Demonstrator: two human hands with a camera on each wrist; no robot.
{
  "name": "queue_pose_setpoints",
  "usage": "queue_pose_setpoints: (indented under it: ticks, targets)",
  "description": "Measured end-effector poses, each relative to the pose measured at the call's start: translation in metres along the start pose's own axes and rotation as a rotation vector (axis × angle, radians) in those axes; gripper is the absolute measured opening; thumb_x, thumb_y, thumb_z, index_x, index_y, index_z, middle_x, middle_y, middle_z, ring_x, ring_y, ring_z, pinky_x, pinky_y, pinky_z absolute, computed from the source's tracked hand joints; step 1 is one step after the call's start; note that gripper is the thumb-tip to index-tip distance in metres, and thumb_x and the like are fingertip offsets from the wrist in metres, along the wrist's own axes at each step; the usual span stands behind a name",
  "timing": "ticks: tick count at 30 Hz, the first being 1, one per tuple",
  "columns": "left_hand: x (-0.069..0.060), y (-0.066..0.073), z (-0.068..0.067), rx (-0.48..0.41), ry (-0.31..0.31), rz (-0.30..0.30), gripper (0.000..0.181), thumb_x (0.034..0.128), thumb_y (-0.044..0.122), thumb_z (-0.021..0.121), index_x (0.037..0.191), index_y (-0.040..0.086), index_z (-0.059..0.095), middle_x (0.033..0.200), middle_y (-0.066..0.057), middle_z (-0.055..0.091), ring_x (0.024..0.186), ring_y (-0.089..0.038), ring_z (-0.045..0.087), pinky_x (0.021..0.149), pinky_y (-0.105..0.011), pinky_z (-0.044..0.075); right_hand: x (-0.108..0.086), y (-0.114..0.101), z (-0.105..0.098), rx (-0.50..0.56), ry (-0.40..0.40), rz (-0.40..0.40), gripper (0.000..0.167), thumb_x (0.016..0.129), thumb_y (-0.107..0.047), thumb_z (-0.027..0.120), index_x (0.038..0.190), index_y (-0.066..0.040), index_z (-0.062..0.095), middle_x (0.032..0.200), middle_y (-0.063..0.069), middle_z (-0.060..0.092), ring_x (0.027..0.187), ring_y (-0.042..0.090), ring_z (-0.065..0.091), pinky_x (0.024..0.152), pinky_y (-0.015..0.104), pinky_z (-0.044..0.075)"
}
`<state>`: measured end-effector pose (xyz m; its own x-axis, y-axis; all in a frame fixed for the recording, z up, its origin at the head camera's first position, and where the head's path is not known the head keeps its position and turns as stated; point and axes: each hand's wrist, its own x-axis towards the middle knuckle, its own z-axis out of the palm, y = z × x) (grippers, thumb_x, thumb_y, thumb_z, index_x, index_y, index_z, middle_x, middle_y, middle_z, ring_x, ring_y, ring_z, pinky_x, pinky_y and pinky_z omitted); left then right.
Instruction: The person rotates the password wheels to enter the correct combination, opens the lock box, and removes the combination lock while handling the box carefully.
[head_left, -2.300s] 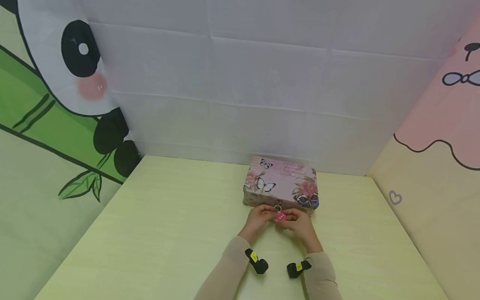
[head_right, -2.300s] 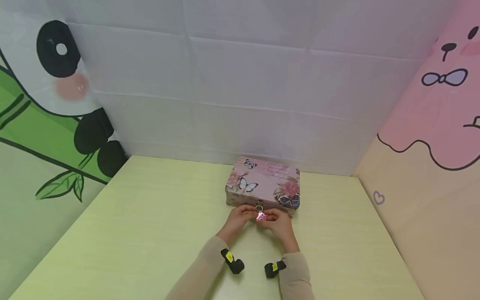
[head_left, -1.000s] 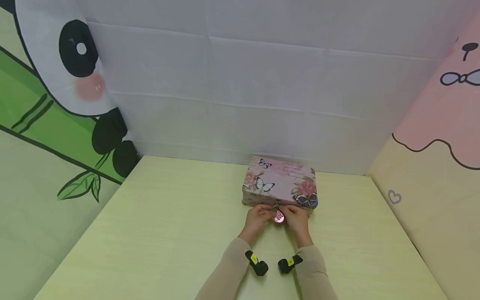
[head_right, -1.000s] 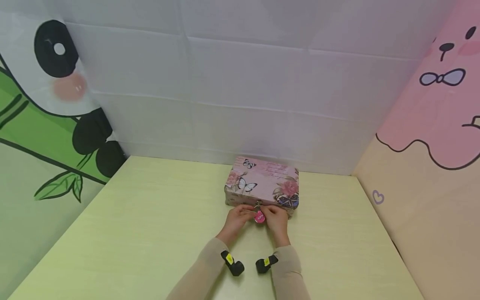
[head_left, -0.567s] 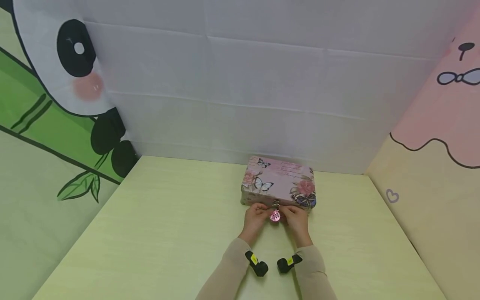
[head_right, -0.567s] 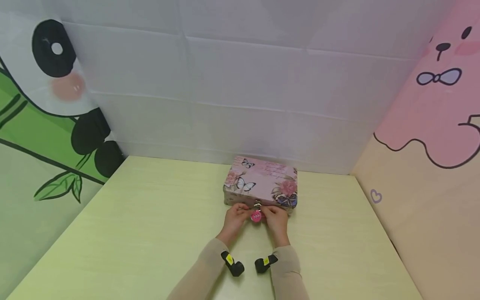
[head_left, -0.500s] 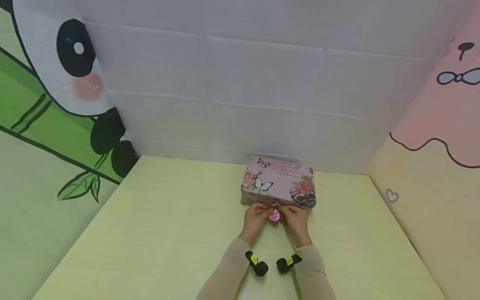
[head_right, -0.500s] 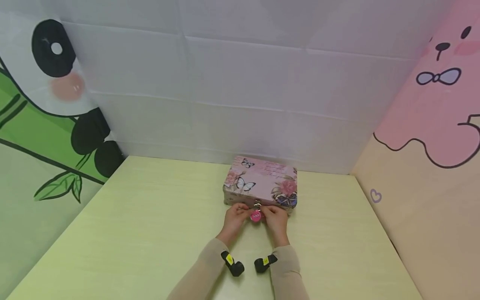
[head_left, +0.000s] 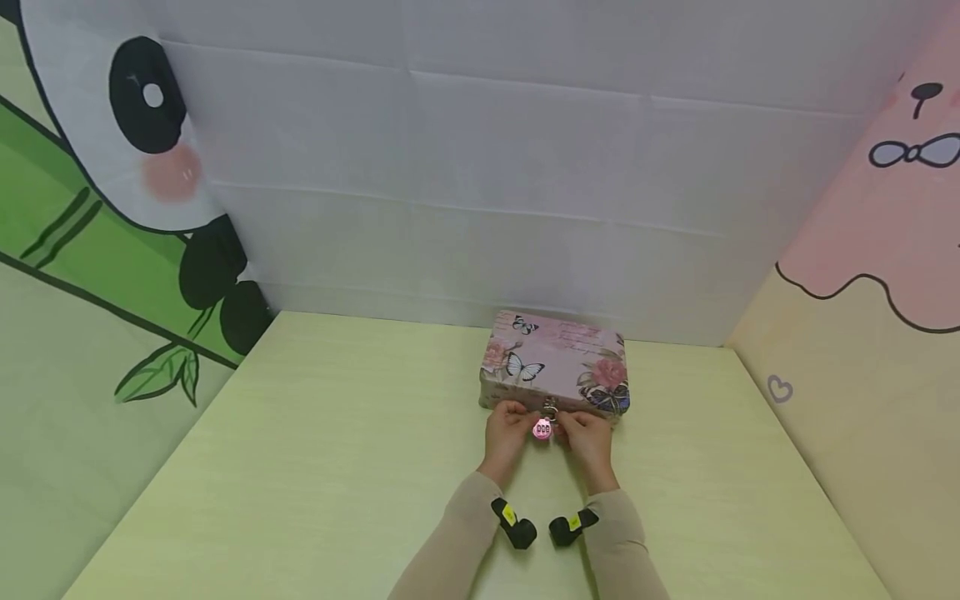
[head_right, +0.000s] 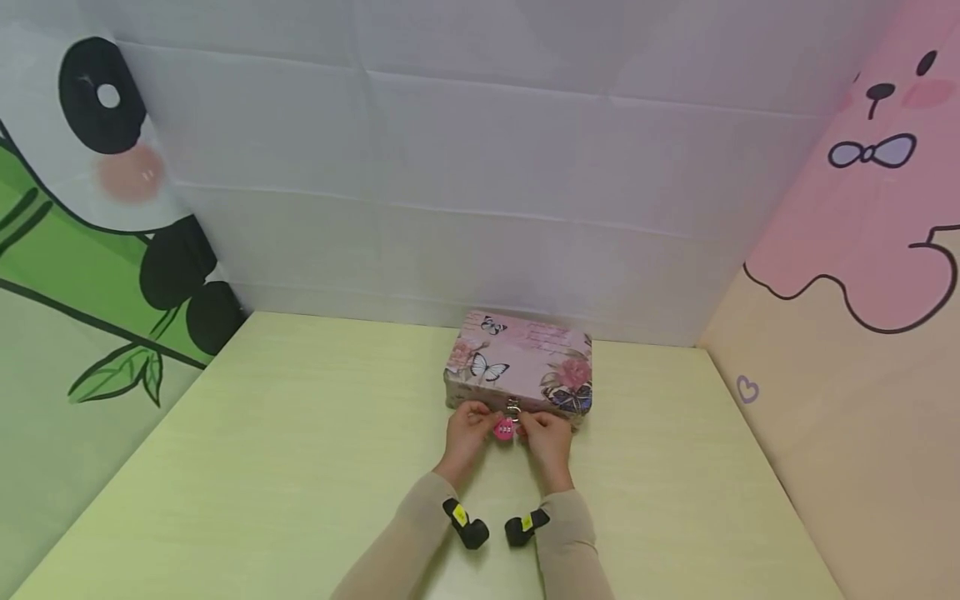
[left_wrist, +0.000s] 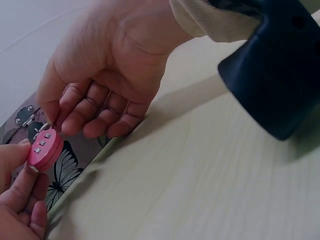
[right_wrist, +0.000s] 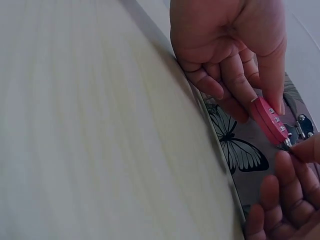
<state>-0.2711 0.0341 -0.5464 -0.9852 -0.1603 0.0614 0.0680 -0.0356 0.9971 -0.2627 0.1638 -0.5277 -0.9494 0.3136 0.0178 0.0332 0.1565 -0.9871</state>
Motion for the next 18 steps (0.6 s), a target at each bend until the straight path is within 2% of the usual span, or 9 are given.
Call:
queue_pose_setpoints:
  ticks: [13,18]
  targets:
    - [0.0033,0.0031,0.0034,0.034,0.028,-0.006,0.022,0.0819,0.003,0.079,0.089,-0.001,0.059,0.080,-0.013,0.070,0.074,-0.017,0.066,0.063,-0.026,0.048,0.0001,0.0010,-0.0019,-0.030,0.016,0.004,0.019,0.086,-0.002,0.065,0.076,0.013,0.070,0.058,0.003,0.065,0.054,0.008,0.057,0.051,0.020,0.046]
    - [0.0037,0.0032,0.0046,0.039,0.027,0.011,0.022,0.0817,0.002,0.079,0.088,-0.001,0.058,0.079,-0.012,0.070,0.074,-0.016,0.066,0.064,-0.027,0.048,0.0004,0.0017,-0.0028,-0.042,0.012,0.009,0.020,0.087,-0.004,0.065,0.078,0.013,0.070,0.058,0.001,0.065,0.054,0.007,0.059,0.051,0.020,0.047]
